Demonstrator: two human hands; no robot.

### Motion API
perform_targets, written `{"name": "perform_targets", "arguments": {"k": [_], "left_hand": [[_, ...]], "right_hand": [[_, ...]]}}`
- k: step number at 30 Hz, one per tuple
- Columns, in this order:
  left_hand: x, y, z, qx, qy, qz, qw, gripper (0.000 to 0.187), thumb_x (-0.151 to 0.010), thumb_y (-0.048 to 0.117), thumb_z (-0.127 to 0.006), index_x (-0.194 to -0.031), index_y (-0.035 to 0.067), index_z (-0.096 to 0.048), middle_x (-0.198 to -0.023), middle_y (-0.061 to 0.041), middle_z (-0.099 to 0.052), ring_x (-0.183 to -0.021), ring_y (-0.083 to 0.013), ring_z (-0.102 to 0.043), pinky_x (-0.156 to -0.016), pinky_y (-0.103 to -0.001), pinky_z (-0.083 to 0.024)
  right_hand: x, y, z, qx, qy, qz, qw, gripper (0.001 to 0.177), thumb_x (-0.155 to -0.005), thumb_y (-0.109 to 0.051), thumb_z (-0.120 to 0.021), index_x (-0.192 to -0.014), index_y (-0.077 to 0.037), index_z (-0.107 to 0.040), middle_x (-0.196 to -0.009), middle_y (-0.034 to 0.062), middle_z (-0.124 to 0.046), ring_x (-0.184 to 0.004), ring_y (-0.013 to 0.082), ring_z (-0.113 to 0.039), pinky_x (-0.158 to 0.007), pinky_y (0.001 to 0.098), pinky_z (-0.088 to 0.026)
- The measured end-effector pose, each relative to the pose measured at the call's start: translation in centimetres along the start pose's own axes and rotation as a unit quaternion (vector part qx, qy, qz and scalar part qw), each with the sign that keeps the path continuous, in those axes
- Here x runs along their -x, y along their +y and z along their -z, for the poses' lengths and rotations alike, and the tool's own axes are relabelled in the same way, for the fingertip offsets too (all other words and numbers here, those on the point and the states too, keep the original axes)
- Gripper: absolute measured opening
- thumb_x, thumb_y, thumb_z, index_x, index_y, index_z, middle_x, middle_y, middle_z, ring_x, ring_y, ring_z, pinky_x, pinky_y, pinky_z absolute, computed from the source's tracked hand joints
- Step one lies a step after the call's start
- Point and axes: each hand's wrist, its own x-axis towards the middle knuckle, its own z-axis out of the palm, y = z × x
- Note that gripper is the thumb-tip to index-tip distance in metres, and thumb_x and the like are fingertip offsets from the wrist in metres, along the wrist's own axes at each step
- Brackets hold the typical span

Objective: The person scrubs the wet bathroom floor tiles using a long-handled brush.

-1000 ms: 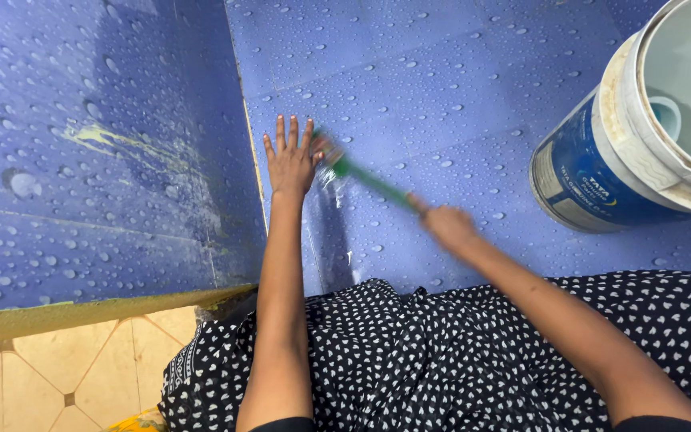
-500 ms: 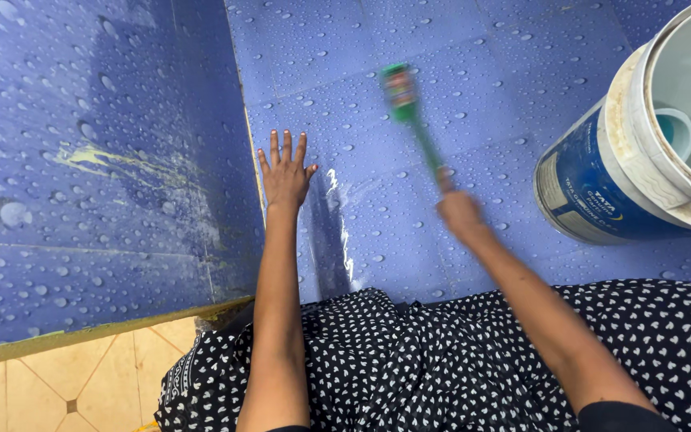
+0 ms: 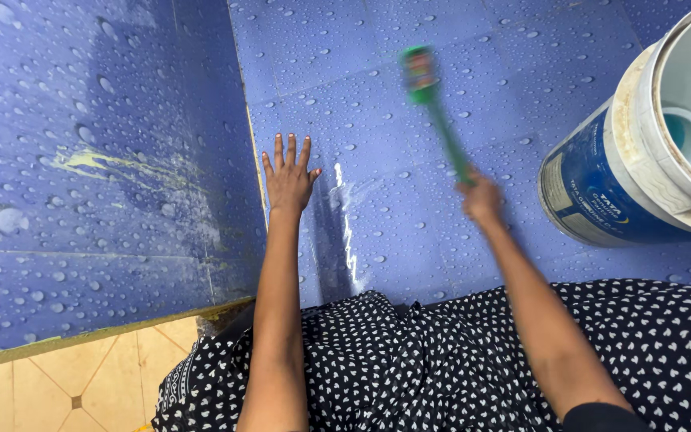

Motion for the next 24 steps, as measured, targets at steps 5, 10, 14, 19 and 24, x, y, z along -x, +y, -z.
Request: {"name": "perform_targets", "arguments": {"k": [5, 10, 14, 19, 24], "left_hand": [[0.4, -0.3, -0.5, -0.005, -0.003, -0.003, 1.000, 0.075, -0.096, 0.055, -0.055, -0.161, 0.030, -0.026, -0.169, -0.006, -0.022, -0.157, -0.0309, -0.005, -0.123, -0.062, -0.010], [0.4, -0.3, -1.1, -0.015, -0.003, -0.005, 1.000, 0.075, -0.096, 0.056, -0.053, -0.162, 0.031, -0.026, -0.170, -0.005, -0.021, -0.158, -0.0307, -0.005, -0.123, -0.061, -0.010], [0.9, -0.1, -1.7, -0.034, -0.015, -0.015, 0.999, 0.075, -0.097, 0.056, -0.053, -0.162, 0.031, -0.026, -0.170, -0.005, -0.021, -0.158, -0.0307, -0.005, -0.123, -0.061, -0.010], [0.9, 0.2, -1.7, -0.023, -0.030, -0.010, 0.999, 0.076, -0.096, 0.057, -0.053, -0.162, 0.031, -0.025, -0.170, -0.005, -0.021, -0.158, -0.0298, -0.005, -0.124, -0.061, -0.010], [-0.1, 1.2, -1.1, -0.006, -0.018, -0.013, 1.000, 0.076, -0.096, 0.056, -0.053, -0.162, 0.031, -0.025, -0.170, -0.005, -0.021, -0.158, -0.0306, -0.005, -0.123, -0.061, -0.009]], "right_hand": [[-1.4, 0.6, 5.1, 0.145, 0.161, 0.021, 0.976, 0.031, -0.096, -0.017, -0.067, -0.127, -0.014, -0.065, -0.070, 0.0183, -0.068, -0.049, 0.0242, -0.063, -0.045, 0.0405, -0.050], [-3.0, 2.2, -2.8, 0.227, 0.148, 0.056, 0.961, 0.026, -0.108, -0.027, -0.062, -0.130, -0.014, -0.065, -0.090, 0.0199, -0.073, -0.079, 0.0396, -0.071, -0.070, 0.0553, -0.053], [-0.2, -1.6, -12.9, 0.156, -0.058, 0.107, 0.980, 0.051, -0.095, -0.018, -0.063, -0.146, -0.022, -0.060, -0.086, 0.0200, -0.074, -0.076, 0.0345, -0.072, -0.067, 0.0517, -0.054], [5.3, -8.2, -20.6, 0.276, -0.129, 0.213, 0.928, 0.058, -0.087, -0.029, -0.073, -0.143, -0.027, -0.056, -0.101, 0.0196, -0.074, -0.093, 0.0425, -0.070, -0.081, 0.0547, -0.054], [-0.4, -7.1, -19.2, 0.287, -0.103, 0.137, 0.942, 0.042, -0.096, -0.035, -0.066, -0.137, -0.025, -0.063, -0.099, 0.0209, -0.075, -0.090, 0.0396, -0.075, -0.082, 0.0539, -0.057]]}}
